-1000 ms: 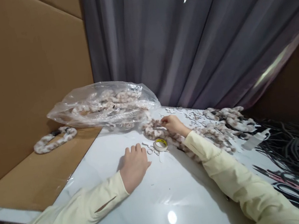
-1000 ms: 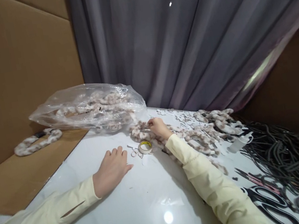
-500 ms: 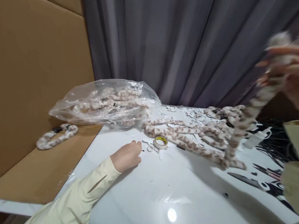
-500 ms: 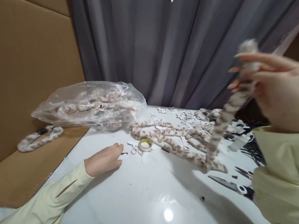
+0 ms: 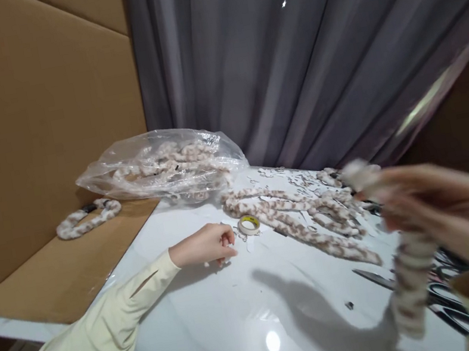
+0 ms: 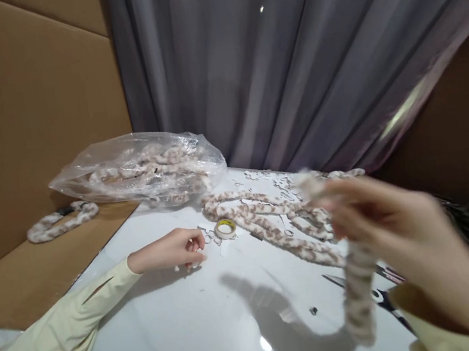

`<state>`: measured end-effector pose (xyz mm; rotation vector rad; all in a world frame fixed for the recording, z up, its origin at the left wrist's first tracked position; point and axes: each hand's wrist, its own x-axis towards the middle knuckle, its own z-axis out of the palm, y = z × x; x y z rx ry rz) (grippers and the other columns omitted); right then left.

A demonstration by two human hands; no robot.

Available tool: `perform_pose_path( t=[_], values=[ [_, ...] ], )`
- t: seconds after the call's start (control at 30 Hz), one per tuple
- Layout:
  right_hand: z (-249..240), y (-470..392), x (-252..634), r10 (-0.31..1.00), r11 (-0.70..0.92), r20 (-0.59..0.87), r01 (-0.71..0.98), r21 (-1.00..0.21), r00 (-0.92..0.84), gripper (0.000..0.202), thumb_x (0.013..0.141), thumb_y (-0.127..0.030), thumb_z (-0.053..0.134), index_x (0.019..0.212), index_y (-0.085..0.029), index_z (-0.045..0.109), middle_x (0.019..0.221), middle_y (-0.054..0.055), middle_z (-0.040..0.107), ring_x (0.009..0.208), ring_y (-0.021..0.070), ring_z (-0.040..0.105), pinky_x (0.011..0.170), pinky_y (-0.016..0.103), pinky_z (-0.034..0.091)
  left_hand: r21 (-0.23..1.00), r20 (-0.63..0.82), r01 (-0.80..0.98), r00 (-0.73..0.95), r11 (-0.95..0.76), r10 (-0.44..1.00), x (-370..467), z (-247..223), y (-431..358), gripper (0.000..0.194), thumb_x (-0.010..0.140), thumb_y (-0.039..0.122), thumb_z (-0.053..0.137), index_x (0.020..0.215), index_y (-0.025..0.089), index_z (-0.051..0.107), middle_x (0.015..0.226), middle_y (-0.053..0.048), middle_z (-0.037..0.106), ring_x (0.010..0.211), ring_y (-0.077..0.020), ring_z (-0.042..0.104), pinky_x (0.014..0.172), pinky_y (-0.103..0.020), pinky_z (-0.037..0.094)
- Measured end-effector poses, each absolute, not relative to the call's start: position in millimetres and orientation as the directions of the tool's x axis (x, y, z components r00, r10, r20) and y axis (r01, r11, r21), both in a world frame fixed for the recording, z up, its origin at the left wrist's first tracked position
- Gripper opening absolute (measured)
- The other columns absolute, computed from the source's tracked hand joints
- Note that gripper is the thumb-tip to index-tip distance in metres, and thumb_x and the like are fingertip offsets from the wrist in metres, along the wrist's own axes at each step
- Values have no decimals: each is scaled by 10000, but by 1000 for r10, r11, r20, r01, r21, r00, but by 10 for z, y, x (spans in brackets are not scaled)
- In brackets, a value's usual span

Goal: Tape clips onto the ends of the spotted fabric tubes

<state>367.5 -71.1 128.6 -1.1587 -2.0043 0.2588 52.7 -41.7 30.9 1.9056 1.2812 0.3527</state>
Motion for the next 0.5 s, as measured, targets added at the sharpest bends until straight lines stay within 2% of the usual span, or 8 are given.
perform_pose_path(
  t=[0.13, 0.2, 0.3, 0.4, 0.5],
  values=[
    [837, -568, 3202, 785, 595, 284, 542, -593, -551, 310, 840, -465, 528, 879, -191, 667, 588, 49, 644, 443, 146, 559, 413, 254, 419, 847, -120, 506, 484, -166, 867, 640, 276, -487, 95, 715, 229, 566, 727, 174, 490, 517, 60, 520, 485, -118, 553, 482, -187, 368],
    [599, -504, 3028, 779, 575, 226, 524, -628, -585, 317, 845, -448, 524, 858, -161, 658, 548, 34, 614, 418, 127, 513, 407, 240, 380, 824, -19, 501, 494, -266, 869, 687, 224, -513, 76, 728, 203, 560, 709, 170, 494, 563, 55, 509, 517, -107, 531, 505, -187, 352],
    [338, -440, 2869, 801, 497, 166, 484, -720, -576, 293, 845, -419, 534, 888, -146, 632, 536, 13, 577, 443, 122, 495, 428, 229, 370, 714, 188, 529, 484, -458, 854, 738, 130, -527, 79, 735, 150, 560, 696, 161, 493, 653, 37, 487, 599, -104, 479, 553, -196, 330],
    [210, -423, 2790, 800, 504, 236, 404, -763, -552, 241, 849, -391, 531, 862, -168, 622, 790, 72, 635, 668, 161, 579, 548, 244, 432, 644, 280, 539, 493, -542, 824, 756, 65, -520, 116, 762, 129, 544, 674, 157, 473, 686, 25, 465, 638, -111, 451, 585, -210, 330],
    [156, -438, 2758, 803, 477, 227, 366, -799, -551, 214, 849, -376, 529, 795, -184, 608, 1119, 98, 581, 804, 172, 574, 613, 257, 444, 659, 284, 524, 491, -539, 824, 758, 55, -516, 79, 786, 131, 527, 710, 150, 517, 724, 9, 490, 667, -118, 468, 616, -217, 350]
  ],
)
